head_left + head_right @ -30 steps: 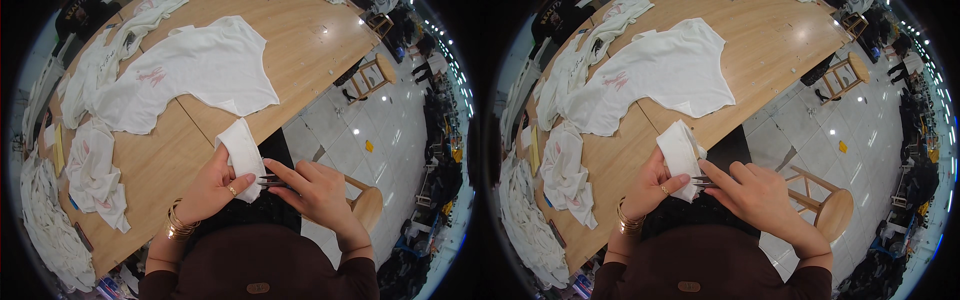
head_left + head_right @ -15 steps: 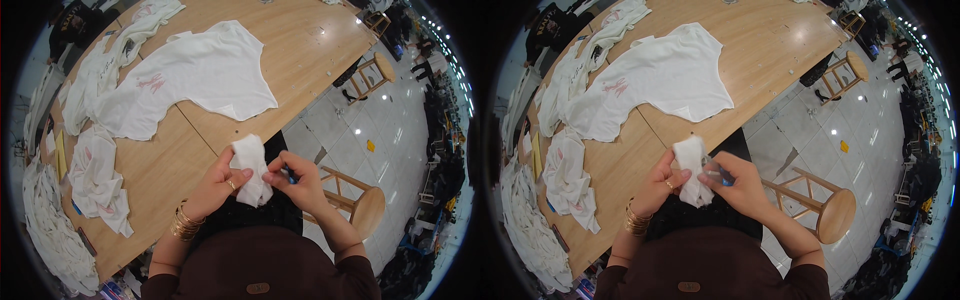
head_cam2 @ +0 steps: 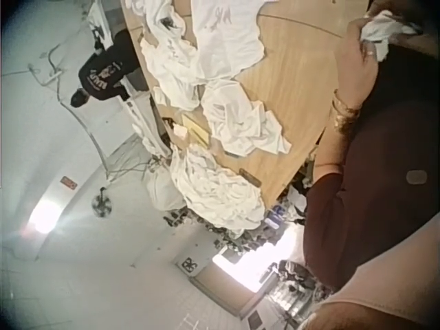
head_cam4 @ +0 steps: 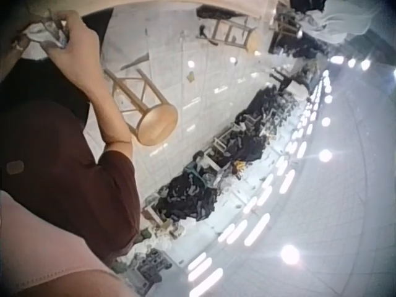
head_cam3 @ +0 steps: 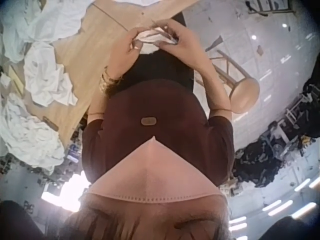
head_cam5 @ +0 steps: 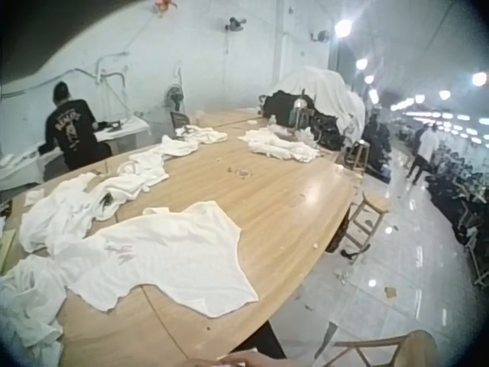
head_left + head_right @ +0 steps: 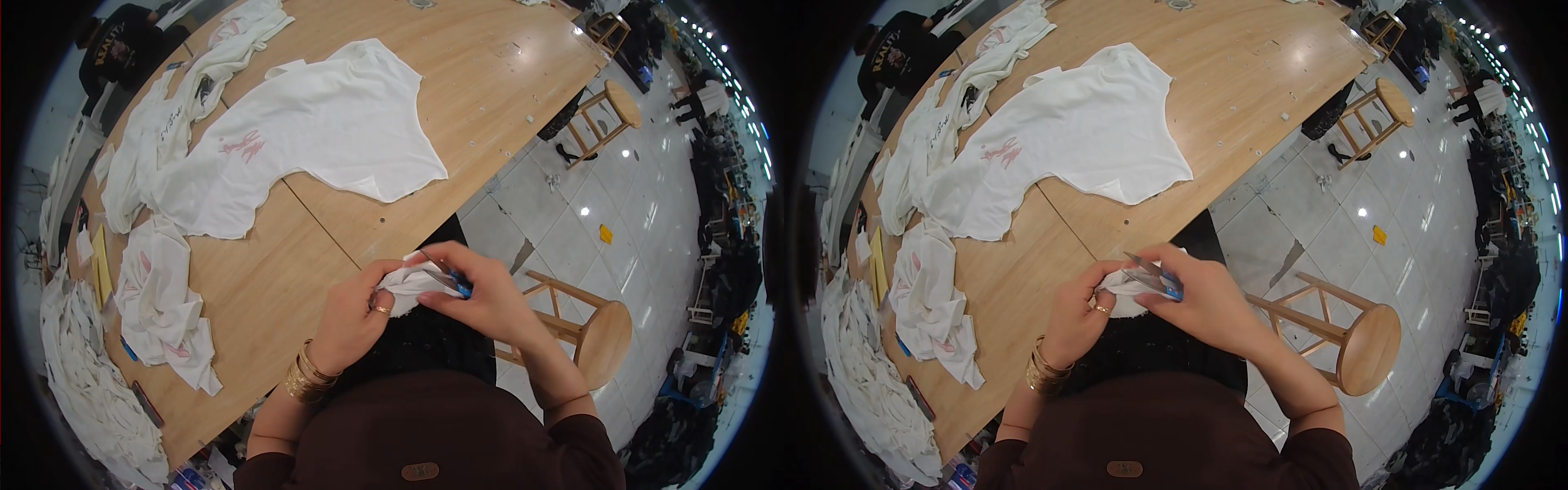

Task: Trimming excess threads from white fabric pieces using a small pair of snips.

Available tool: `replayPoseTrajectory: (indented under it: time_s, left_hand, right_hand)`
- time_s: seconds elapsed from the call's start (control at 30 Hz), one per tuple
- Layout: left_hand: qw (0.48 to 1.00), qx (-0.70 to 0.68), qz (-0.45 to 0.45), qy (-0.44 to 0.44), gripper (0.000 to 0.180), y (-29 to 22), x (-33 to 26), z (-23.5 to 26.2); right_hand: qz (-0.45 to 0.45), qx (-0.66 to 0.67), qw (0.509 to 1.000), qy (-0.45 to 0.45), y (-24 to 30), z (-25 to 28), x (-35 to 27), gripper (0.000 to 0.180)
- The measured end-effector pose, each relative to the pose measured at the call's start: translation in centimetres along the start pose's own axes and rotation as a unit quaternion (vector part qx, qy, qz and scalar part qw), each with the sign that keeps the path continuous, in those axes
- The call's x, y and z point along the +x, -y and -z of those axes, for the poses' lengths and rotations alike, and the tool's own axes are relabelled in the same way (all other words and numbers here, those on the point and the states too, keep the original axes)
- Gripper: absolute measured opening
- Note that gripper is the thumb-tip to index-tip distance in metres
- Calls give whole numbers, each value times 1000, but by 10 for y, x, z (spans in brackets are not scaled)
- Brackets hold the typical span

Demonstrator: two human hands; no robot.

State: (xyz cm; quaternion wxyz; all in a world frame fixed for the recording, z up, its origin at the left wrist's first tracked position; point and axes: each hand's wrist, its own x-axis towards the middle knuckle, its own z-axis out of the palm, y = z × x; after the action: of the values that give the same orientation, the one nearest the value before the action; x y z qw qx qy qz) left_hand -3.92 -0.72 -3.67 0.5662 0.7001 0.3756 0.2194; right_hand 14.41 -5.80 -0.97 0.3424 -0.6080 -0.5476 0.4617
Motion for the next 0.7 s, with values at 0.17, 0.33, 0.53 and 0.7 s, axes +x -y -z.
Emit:
replayPoseTrajectory:
  time_s: [0.17,0.33,0.53,0.7]
  left_hand:
    - [965,-208,125,101,21,-16,-2,13]
    - [925,-230,169,251,25,-21,1,18]
    - [932,-281,187,131,34,-18,-2,16]
    - [936,-305,163,65,33,-11,-3,13]
  right_hand:
    - [54,-7,998,-17,9,36,5,39]
    - [22,35,998,-40,-3,45,36,20]
    - [64,-192,973,-113,-36,18,39,22]
    - [153,-16,986,-61,-14,3,10,18]
